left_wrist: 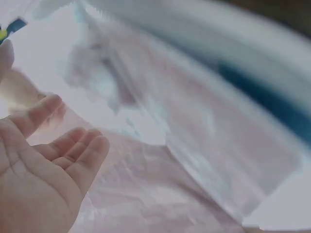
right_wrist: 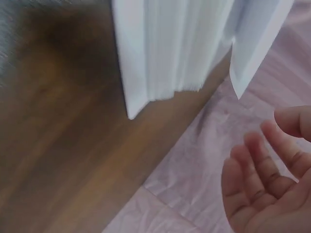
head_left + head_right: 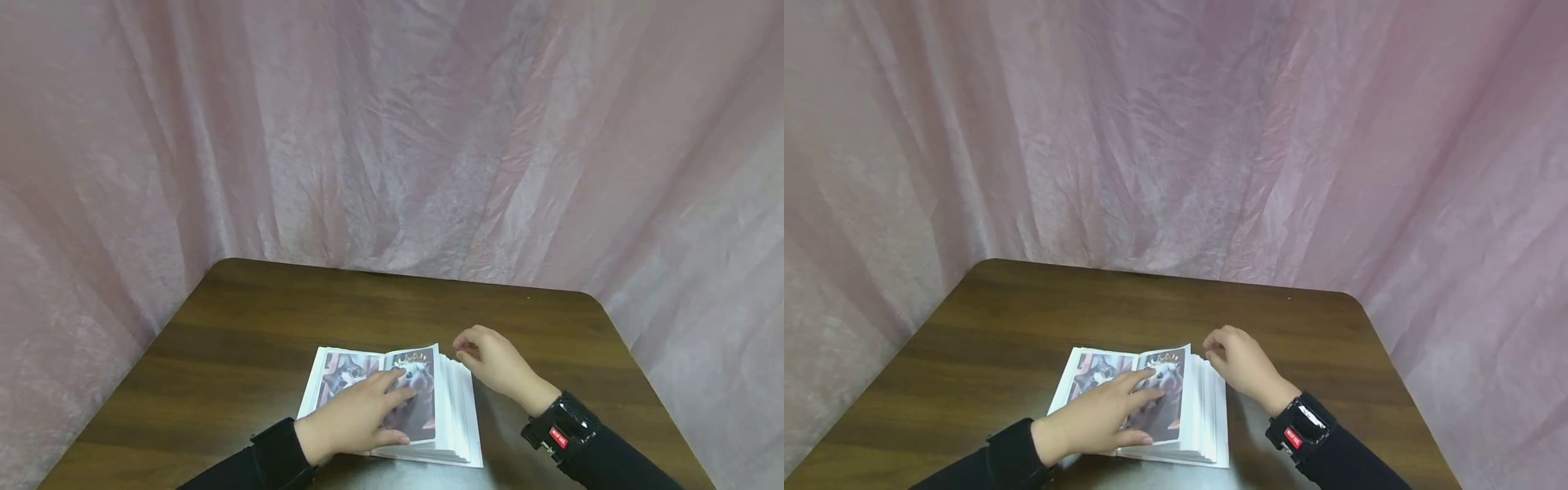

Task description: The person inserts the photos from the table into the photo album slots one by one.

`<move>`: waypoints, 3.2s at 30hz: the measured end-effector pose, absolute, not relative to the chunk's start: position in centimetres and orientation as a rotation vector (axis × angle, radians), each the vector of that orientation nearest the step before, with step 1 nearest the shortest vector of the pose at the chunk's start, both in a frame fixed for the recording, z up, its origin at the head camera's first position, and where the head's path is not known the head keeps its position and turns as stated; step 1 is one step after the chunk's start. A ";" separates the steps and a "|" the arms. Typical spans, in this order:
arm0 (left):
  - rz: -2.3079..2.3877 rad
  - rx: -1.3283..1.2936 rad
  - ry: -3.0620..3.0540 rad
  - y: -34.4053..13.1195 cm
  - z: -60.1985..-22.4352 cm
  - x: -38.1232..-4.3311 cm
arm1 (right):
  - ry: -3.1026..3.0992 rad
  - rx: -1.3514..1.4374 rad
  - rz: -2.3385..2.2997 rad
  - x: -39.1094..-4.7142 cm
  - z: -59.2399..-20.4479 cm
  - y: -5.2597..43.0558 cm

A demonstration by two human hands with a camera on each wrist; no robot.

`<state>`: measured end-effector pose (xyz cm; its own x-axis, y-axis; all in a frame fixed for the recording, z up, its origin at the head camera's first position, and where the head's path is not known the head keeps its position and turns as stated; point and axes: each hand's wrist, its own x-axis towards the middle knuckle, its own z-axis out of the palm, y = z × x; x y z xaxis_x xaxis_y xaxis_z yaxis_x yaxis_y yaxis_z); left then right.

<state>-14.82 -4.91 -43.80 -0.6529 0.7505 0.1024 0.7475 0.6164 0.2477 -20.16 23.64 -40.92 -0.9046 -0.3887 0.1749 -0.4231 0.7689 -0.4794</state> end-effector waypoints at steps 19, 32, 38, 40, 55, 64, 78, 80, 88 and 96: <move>0.431 0.989 3.041 -12.7 -43.5 -15.5 | -2.841 0.558 0.788 -17.2 -41.1 24.9; 0.388 0.792 3.080 -14.2 -44.8 -14.7 | -2.935 0.565 0.766 -15.8 -44.2 23.8; 0.365 0.737 3.078 -14.4 -45.0 -14.5 | -2.958 0.555 0.788 -15.4 -45.2 23.2; 0.370 0.725 3.078 -14.4 -45.0 -14.5 | -2.960 0.556 0.812 -15.3 -45.3 23.0; 0.510 0.610 3.020 -14.3 -45.3 -14.6 | -2.988 0.622 0.713 -15.2 -46.7 22.1; 0.818 0.288 2.801 -14.3 -44.2 -15.0 | -3.009 0.640 0.690 -15.3 -46.4 22.0; 1.480 -0.097 2.280 -16.5 -44.7 -18.0 | -3.003 0.610 0.675 -15.5 -46.3 21.6; 1.548 -0.123 2.211 -16.9 -45.0 -18.1 | -3.005 0.621 0.682 -15.5 -46.2 21.6; 1.695 0.071 2.074 -17.7 -44.4 -18.1 | -3.016 0.628 0.706 -15.8 -46.4 21.6; 1.762 0.213 1.970 -17.0 -42.5 -18.5 | -3.033 0.598 0.724 -15.8 -46.5 21.7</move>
<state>-18.52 -17.04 -42.47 -0.8702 0.4249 -0.2494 -0.2006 0.1569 0.9670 -15.85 21.71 -46.48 -0.9285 -0.3674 0.0543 -0.3524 0.8251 -0.4416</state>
